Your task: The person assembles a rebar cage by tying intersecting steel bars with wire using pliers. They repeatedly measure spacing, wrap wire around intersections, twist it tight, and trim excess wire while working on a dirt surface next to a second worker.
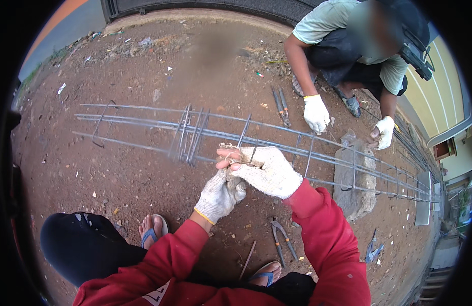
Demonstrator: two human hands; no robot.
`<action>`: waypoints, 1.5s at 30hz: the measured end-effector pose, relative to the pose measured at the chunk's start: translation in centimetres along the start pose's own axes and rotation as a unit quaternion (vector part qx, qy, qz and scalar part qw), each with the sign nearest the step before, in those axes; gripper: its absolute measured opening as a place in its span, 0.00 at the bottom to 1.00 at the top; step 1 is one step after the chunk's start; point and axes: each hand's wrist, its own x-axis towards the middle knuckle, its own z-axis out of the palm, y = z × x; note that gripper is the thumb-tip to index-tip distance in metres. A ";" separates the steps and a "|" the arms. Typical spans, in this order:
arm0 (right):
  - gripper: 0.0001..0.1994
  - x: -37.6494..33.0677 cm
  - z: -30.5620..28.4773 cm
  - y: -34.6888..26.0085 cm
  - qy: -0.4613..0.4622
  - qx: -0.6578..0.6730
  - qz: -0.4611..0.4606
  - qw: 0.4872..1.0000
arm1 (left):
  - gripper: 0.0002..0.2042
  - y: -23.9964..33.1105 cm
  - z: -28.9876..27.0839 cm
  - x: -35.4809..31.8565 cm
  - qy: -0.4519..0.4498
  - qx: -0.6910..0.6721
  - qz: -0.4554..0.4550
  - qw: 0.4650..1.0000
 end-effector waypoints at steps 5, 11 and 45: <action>0.18 2.1 0.9 1.4 0.167 0.173 -0.058 0.969 | 0.10 -0.2 -0.9 0.0 -0.077 -0.036 0.002 0.996; 0.18 3.9 0.5 2.5 0.211 0.273 -0.040 0.938 | 0.14 -0.1 -0.4 -0.4 -0.015 -0.005 0.011 1.000; 0.22 4.1 11.5 12.7 -0.030 -0.251 -0.019 0.967 | 0.20 5.9 10.2 -0.3 0.086 0.950 0.069 0.293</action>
